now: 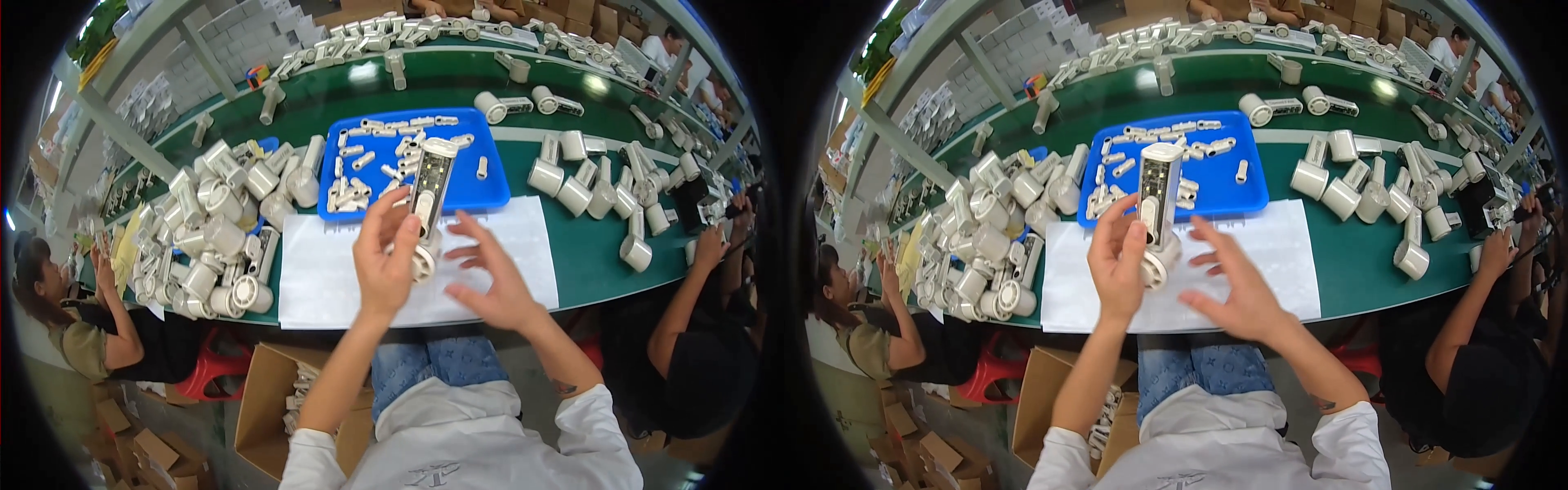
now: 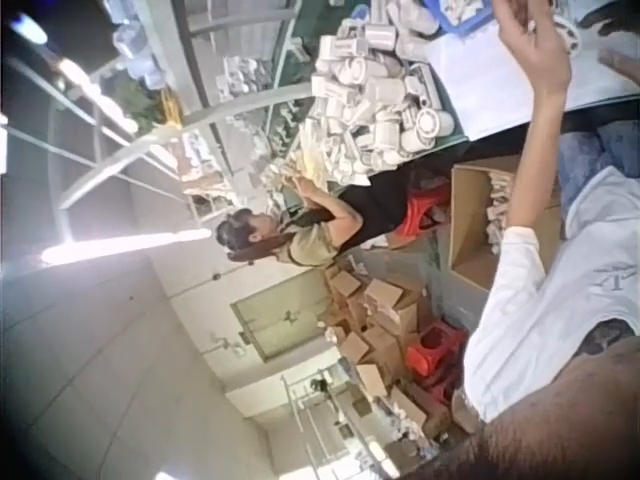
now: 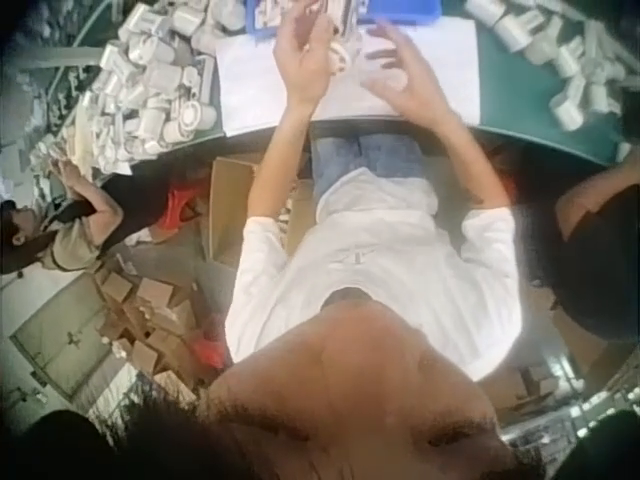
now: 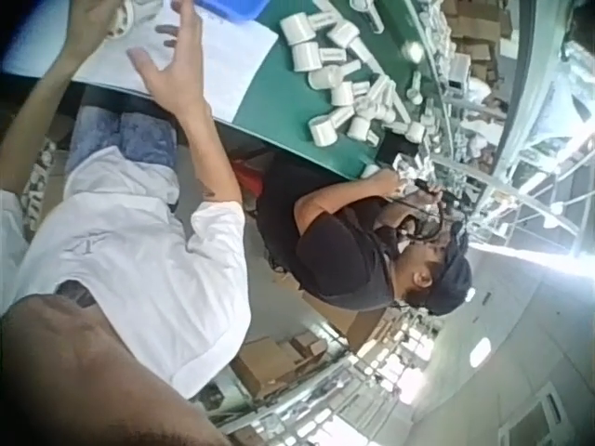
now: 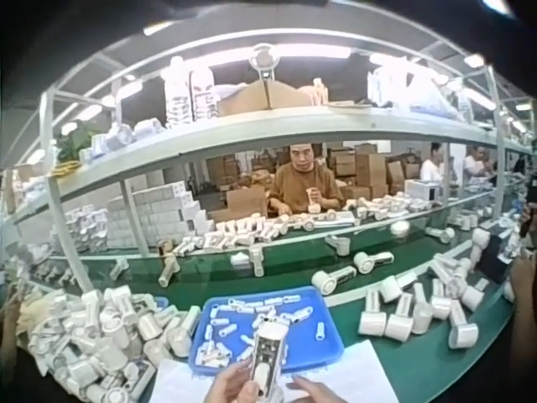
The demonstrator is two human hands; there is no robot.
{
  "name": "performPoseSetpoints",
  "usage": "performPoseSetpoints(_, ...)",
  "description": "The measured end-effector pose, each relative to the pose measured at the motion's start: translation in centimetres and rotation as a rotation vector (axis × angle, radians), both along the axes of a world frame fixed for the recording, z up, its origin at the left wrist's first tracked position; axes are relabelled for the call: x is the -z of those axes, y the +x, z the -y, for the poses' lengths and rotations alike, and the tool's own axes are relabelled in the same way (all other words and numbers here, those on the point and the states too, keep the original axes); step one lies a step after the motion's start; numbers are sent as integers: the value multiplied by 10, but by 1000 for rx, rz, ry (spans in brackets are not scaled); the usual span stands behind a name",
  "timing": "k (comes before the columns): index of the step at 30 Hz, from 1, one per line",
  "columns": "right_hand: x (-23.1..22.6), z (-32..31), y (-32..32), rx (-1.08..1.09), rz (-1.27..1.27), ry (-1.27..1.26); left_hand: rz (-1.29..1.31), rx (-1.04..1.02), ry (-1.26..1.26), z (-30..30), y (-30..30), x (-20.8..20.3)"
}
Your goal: The person assembles portable fans by attaching plastic cover pieces from a tray onto the fan bodies, peeling adhesive pads from a sheet to stick onto the bottom of the fans, and placing the fans onto the conveyor belt.
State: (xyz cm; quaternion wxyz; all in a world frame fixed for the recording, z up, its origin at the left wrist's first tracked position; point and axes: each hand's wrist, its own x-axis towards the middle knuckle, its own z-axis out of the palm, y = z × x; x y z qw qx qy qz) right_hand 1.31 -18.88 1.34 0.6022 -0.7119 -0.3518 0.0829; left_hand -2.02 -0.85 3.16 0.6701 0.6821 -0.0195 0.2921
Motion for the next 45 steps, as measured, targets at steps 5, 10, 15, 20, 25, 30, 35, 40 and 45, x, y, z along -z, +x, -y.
performPoseSetpoints(5,-1,-22,6,20,141,165,102,3,-216,25,13,-5)
performPoseSetpoints(10,-27,2,34,135,337,-21,-83,211,-85,10,32,-4)
performPoseSetpoints(15,-47,38,89,297,526,-216,-295,141,334,-5,25,37)
performPoseSetpoints(20,-57,82,197,487,316,-288,-95,182,628,15,44,33)
performPoseSetpoints(25,-73,131,322,763,320,-691,-184,166,845,31,69,59)
performPoseSetpoints(30,-60,175,441,941,355,-886,-232,200,784,25,67,58)
performPoseSetpoints(35,-20,200,536,984,229,-1074,-229,225,745,25,61,58)
performPoseSetpoints(40,6,190,564,1059,508,-1019,-251,276,689,22,64,60)
performPoseSetpoints(45,-45,70,463,41,585,-744,-319,263,700,23,63,52)
